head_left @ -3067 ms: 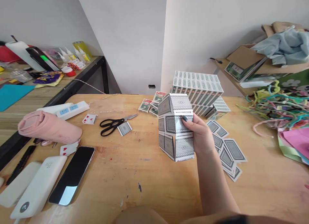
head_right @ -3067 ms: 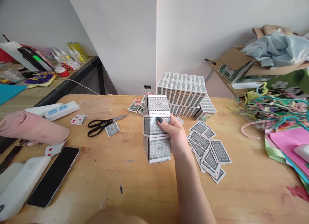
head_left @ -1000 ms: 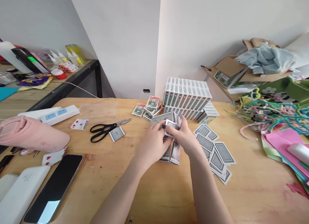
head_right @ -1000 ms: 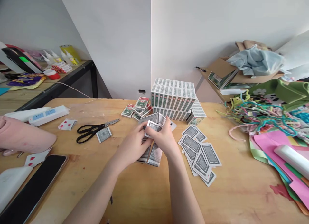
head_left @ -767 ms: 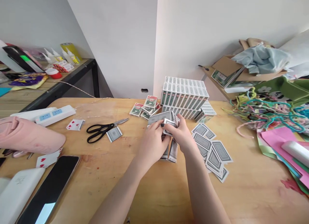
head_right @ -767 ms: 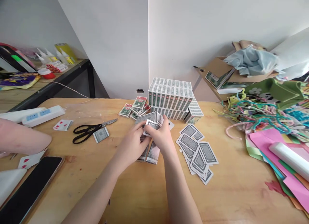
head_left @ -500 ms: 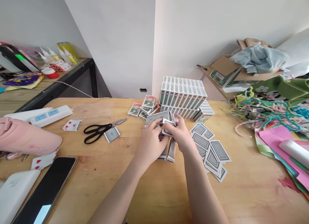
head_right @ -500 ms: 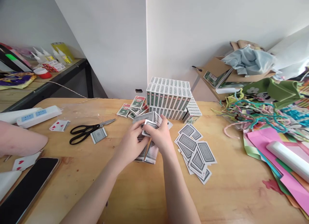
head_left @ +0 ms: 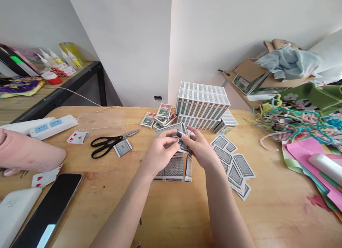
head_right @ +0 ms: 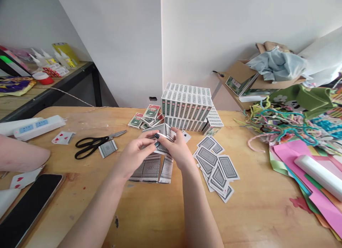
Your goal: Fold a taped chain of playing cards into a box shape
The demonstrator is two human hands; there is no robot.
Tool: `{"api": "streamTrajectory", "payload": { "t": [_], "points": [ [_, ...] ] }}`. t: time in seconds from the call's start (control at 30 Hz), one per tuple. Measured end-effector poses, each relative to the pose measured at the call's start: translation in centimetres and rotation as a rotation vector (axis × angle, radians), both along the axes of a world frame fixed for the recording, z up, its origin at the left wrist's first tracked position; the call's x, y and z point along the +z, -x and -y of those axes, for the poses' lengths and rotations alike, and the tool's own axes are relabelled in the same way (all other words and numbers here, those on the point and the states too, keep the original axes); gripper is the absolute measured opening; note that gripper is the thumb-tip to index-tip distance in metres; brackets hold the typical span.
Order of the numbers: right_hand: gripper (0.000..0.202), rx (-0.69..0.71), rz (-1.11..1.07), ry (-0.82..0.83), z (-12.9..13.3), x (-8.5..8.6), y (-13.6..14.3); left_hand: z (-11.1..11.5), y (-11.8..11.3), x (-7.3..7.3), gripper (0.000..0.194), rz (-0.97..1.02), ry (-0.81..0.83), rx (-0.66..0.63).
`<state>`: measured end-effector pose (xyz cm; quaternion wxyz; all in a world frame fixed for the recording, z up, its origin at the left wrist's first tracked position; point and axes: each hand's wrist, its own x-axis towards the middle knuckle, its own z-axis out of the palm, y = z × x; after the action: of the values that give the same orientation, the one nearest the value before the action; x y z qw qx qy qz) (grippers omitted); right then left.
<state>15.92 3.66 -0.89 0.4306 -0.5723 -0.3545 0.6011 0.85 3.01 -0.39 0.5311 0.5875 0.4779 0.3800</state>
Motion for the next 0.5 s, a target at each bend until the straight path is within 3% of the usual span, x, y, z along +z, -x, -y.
{"api": "streamTrajectory", "payload": {
  "t": [0.2,0.4,0.5],
  "points": [
    [0.082,0.027,0.001,0.034,0.2,0.4,-0.5,0.1,-0.4,-0.3,0.017,-0.203,-0.167,-0.068],
    [0.07,0.045,-0.016,0.044,-0.1,0.0,-1.1,-0.2,0.5,-0.5,0.024,-0.338,-0.376,-0.312],
    [0.069,0.063,-0.004,0.027,-0.2,-0.3,-1.5,-0.2,0.8,-0.6,0.022,-0.419,-0.495,-0.312]
  ]
}}
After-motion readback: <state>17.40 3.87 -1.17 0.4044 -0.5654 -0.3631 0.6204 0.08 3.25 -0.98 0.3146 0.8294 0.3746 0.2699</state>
